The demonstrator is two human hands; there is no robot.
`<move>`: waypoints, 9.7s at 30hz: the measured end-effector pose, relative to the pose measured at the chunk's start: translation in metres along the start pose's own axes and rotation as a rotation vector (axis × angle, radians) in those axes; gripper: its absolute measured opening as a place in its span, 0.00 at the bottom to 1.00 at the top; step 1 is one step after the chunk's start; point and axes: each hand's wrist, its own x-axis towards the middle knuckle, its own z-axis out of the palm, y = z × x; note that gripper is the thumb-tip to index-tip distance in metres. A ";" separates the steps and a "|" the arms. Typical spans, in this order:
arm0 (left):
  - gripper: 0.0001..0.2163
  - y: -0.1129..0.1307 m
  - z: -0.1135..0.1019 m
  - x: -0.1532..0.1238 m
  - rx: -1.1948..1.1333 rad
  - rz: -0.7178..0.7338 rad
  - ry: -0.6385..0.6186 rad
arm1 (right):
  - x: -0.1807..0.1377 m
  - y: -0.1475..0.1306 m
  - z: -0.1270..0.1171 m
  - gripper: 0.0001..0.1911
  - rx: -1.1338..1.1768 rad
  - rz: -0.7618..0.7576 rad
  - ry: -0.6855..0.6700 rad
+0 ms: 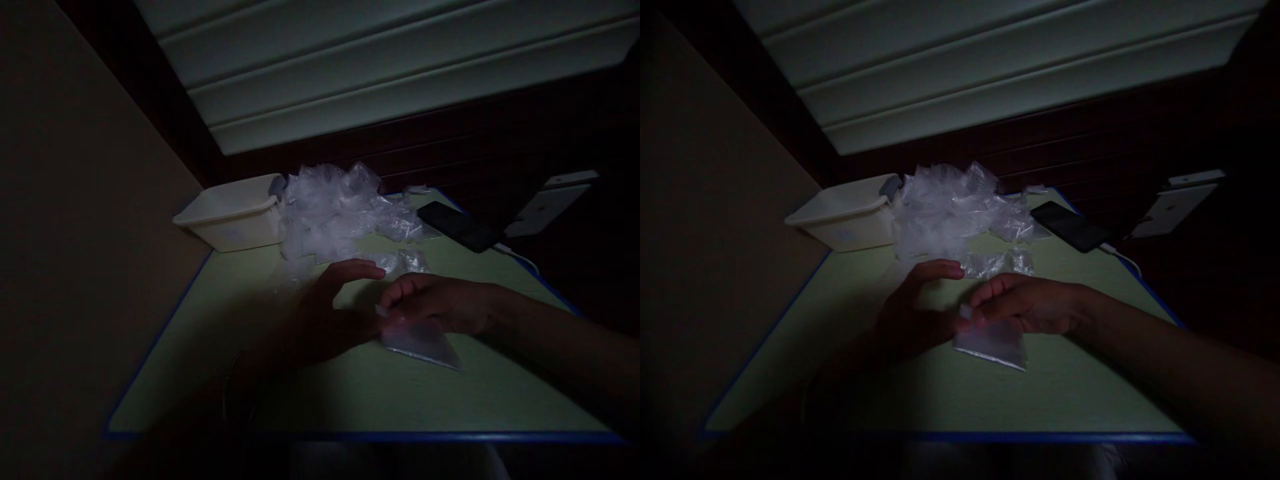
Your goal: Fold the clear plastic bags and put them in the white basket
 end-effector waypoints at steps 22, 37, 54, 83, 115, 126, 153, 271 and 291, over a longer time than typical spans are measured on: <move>0.17 -0.018 0.008 0.004 -0.258 -0.771 0.048 | 0.012 -0.003 0.015 0.11 -0.263 -0.513 0.686; 0.14 -0.017 0.007 0.004 -0.331 -0.763 0.012 | 0.010 -0.004 0.012 0.15 -0.299 -0.454 0.636; 0.12 -0.017 0.005 0.006 -0.422 -0.847 0.062 | 0.010 -0.003 0.011 0.16 -0.383 -0.382 0.586; 0.11 -0.021 0.007 0.003 -0.430 -0.838 0.154 | 0.010 -0.001 0.012 0.12 -0.473 -0.359 0.551; 0.11 -0.020 0.007 0.003 -0.493 -0.889 0.088 | 0.012 0.001 0.008 0.13 -0.451 -0.377 0.577; 0.13 -0.018 0.007 0.005 -0.570 -0.831 0.192 | 0.015 0.004 0.005 0.15 -0.303 -0.470 0.560; 0.14 -0.016 0.005 0.007 -0.483 -0.820 0.213 | 0.011 -0.001 0.016 0.09 -0.578 -0.571 0.666; 0.17 -0.018 0.002 0.006 -0.586 -0.835 0.098 | 0.014 -0.001 0.010 0.09 -0.283 -0.523 0.548; 0.14 -0.018 0.003 0.006 -0.570 -0.906 -0.044 | 0.008 -0.003 0.013 0.10 -0.608 -0.650 0.632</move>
